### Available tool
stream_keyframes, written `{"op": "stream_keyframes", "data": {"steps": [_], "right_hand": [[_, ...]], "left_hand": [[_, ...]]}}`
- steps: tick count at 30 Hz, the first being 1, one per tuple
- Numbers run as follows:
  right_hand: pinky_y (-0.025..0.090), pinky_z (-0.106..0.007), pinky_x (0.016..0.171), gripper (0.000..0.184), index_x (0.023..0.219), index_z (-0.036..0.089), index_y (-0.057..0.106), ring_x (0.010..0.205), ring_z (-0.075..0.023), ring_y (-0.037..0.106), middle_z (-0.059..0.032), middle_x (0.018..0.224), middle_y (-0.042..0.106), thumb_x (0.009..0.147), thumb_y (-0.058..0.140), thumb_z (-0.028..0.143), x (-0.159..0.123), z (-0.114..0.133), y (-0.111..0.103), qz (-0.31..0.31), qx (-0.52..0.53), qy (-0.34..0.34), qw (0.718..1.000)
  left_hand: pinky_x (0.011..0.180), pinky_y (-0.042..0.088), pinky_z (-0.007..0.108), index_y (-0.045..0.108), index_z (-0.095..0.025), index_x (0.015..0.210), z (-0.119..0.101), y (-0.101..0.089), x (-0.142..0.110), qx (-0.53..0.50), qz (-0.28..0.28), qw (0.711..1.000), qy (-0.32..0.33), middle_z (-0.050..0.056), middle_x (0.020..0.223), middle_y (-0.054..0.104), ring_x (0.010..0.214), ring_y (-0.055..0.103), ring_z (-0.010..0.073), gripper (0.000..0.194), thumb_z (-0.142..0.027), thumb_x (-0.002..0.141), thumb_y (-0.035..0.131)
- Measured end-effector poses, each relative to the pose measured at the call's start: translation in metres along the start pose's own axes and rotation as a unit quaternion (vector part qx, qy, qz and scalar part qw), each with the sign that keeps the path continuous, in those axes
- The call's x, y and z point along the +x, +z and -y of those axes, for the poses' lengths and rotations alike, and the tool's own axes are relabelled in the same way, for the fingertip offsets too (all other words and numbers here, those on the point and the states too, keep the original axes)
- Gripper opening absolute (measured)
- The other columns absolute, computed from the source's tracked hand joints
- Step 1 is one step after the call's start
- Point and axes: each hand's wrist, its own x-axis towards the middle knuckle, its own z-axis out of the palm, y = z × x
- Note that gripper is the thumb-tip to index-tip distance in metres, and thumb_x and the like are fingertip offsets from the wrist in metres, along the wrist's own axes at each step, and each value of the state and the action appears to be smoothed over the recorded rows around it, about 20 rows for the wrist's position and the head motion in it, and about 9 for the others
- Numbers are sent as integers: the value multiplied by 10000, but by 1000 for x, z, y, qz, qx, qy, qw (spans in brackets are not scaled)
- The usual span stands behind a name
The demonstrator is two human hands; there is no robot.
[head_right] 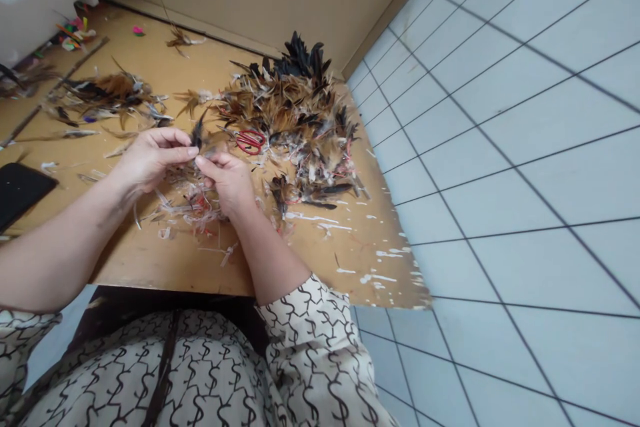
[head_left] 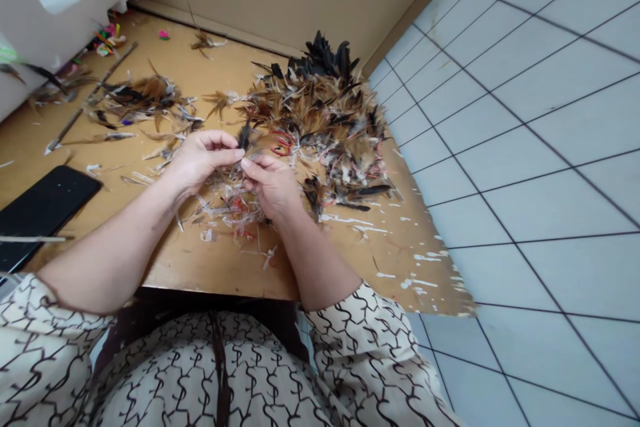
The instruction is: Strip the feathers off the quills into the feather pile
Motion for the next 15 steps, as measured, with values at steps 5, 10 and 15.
{"op": "stream_keyframes", "data": {"steps": [5,10,15], "right_hand": [[348,-180,439,286,586,186,561,522,-58,462,66,529,515,511,796,331,-1,-1,1,27,30,32,999],[368,-172,457,252,598,174,533,533,-52,478,49,579,556,602,763,276,0,4,-4,64,34,42,996],[362,-165,464,212,620,179,506,524,-44,468,53,592,554,679,706,214,4,11,-10,7,55,-1,998]], "left_hand": [[456,371,183,581,-141,555,2,2,-1,-18,2,1000,-2,-66,469,521,413,460,42,212,-152,484,780],[465,377,195,597,-148,572,4,0,1,16,7,1000,-2,-47,482,537,439,475,63,144,-178,542,734],[479,322,210,599,-152,563,7,-8,6,203,-48,977,44,-39,495,527,453,397,65,105,-212,616,667]]}}
